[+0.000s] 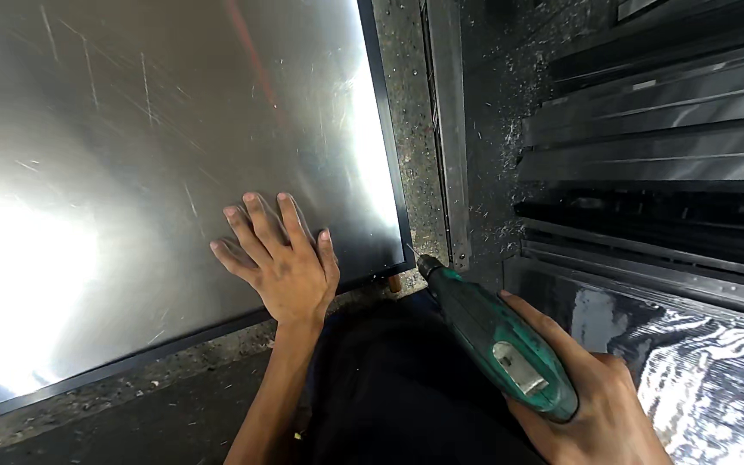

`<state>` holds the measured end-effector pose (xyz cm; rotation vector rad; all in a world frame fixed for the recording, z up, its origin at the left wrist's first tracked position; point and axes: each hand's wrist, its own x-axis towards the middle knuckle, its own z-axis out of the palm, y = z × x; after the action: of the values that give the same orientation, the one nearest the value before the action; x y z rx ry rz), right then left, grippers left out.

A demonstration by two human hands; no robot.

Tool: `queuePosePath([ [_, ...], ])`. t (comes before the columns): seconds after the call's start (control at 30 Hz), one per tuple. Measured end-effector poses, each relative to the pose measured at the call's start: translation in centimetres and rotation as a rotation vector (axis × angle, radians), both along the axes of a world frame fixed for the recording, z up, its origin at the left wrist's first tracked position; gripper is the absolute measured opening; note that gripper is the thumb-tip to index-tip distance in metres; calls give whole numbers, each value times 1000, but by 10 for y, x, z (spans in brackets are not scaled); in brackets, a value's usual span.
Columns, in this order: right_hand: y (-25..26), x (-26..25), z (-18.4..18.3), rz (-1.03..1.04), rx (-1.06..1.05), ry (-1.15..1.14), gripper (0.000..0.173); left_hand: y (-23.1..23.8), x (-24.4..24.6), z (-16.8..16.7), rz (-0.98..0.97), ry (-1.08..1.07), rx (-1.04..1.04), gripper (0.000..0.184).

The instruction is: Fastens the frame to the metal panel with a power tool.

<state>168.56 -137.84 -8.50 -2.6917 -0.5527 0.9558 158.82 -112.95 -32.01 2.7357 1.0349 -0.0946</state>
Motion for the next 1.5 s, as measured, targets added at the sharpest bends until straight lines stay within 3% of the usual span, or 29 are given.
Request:
queuePosePath([
  [0.23,9,7,-2,-9,-14,5,78,0,1,0,13,14,-3,71],
  [0.5,40,10,12,143,-211,44,91,-1,4,3,24,28,-12,72],
  [0.9,48,23,12,230,-204,67,76,-1,-3,6,4,47,-100,75],
  [1.17,37,21,6,185,-162,39,82,0,-1,0,31,-8,-35,72],
  [1.5,32,18,-41,146,-96,-120,82,2,0,-4,37,-32,-4,66],
])
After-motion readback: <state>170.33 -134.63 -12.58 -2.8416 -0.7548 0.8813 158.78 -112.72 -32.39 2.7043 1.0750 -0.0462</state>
